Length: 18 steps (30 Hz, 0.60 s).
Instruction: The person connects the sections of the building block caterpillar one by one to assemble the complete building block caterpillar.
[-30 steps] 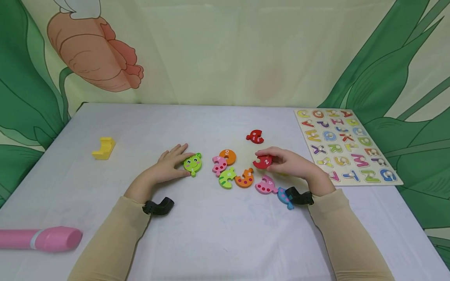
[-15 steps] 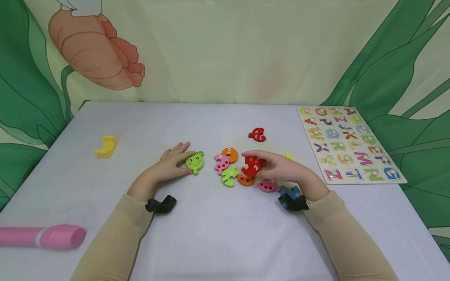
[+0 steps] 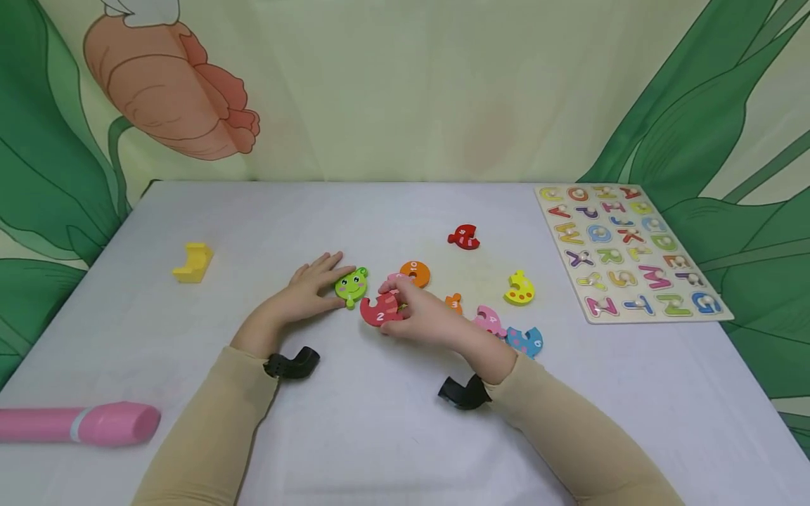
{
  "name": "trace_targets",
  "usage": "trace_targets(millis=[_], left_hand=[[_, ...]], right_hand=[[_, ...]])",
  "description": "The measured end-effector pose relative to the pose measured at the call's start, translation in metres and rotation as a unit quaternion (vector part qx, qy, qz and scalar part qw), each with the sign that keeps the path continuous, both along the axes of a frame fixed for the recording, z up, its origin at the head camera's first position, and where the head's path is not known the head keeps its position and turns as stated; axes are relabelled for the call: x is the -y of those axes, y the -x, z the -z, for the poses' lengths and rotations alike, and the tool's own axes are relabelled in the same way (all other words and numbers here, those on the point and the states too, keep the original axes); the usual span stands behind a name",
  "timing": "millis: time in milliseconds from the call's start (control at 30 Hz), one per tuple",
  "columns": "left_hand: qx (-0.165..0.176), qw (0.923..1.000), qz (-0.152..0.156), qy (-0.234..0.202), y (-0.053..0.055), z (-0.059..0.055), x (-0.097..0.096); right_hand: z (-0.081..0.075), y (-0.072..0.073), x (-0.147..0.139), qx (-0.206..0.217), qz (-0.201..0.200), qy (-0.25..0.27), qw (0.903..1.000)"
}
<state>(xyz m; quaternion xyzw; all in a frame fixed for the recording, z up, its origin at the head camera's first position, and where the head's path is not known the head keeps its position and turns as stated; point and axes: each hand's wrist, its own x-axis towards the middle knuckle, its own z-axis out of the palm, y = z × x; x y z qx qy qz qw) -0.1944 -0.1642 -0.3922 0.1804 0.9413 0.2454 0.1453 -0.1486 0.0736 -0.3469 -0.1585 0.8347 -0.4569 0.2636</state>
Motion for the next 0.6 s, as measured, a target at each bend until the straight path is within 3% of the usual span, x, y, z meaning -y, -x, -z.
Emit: trace_targets(millis=[267,400,600], left_hand=[[-0.002,0.9995,0.001,-0.032,0.001,0.002,0.006],[0.013,0.9978,0.001,-0.065,-0.001,-0.001,0.007],[0.028,0.9959,0.008,-0.086,-0.002,-0.004,0.008]], right_hand=[[0.017,-0.001,0.031,-0.002,0.008,-0.036,0.9993],[0.024,-0.002,0.037,-0.008,0.020,-0.026,0.9994],[0.033,-0.002,0.043,-0.096,0.024,-0.025,0.9948]])
